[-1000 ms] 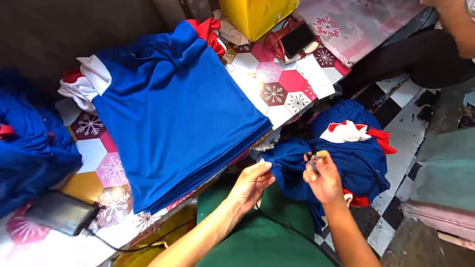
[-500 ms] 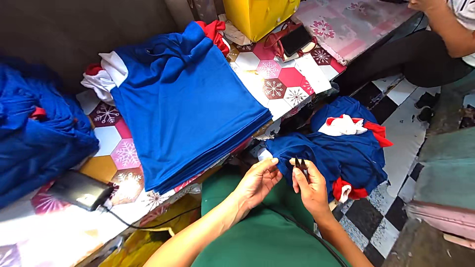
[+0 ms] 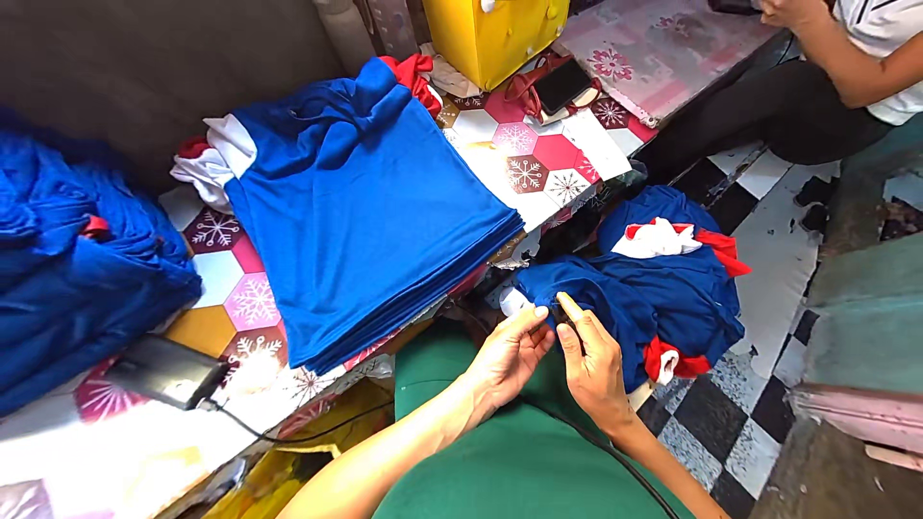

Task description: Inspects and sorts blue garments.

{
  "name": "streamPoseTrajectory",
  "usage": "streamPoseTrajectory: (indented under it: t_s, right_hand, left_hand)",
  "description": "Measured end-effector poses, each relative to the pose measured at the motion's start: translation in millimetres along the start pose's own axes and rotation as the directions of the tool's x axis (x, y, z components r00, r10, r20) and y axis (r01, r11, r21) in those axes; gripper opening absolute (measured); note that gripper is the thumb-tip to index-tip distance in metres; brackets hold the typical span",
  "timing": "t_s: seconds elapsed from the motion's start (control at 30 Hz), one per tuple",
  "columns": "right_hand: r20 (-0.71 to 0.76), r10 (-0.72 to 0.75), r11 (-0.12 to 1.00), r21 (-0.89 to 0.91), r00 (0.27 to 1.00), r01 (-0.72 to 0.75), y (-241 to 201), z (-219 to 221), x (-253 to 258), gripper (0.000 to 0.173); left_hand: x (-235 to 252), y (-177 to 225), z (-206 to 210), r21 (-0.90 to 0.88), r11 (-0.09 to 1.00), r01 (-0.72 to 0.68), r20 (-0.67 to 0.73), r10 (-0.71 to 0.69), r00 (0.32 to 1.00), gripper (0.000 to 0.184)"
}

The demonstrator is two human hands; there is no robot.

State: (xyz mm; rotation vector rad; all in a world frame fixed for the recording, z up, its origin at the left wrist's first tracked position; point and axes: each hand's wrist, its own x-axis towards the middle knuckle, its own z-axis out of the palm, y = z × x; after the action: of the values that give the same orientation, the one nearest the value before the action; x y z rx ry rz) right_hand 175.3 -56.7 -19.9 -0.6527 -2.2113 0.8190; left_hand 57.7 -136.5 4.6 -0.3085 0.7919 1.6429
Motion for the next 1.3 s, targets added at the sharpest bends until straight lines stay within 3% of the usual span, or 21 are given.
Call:
streamPoseTrajectory:
  t_s: [0.27, 0.47, 1.03, 1.2, 1.3]
  right_hand:
    - [-0.097, -0.121, 0.990, -0.079, 0.988, 0.113, -3.5, 1.2, -0.3, 0.033]
    - [-0.065, -0.030, 0.999, 0.025, 0.997, 0.032, -3.1, -1.3, 0.3, 0.033]
    - [-0.117, -0.060, 0.995, 0.077, 0.991, 0.069, 3.2, 3.8, -2.5, 0.025]
    - [-0.116, 0.071, 0.977, 0.206, 0.991, -0.046, 12.0, 0.2, 5.6, 0.026]
    - [-0.085, 0.135, 0.989, 0.066, 0.987, -0.129, 32.7, 2.4, 23.6, 0.033]
  left_hand:
    - [-1.7, -1.0, -1.6, 0.029, 1.000, -0.012, 0.006, 0.012, 1.000, 0.013]
    - [-2.7, 0.5, -0.6, 0.027, 0.999, -0.019, -0.007, 0.019, 1.000, 0.010]
    - [-0.5, -1.3, -2.0, 0.062, 0.998, 0.010, -0.027, -0.008, 1.000, 0.011]
    - [2.9, 1.2, -3.9, 0.042, 0.999, 0.017, -0.016, -0.016, 1.000, 0.011]
    - [6.7, 4.4, -8.2, 0.030, 0.999, 0.015, -0.032, -0.014, 0.999, 0.012]
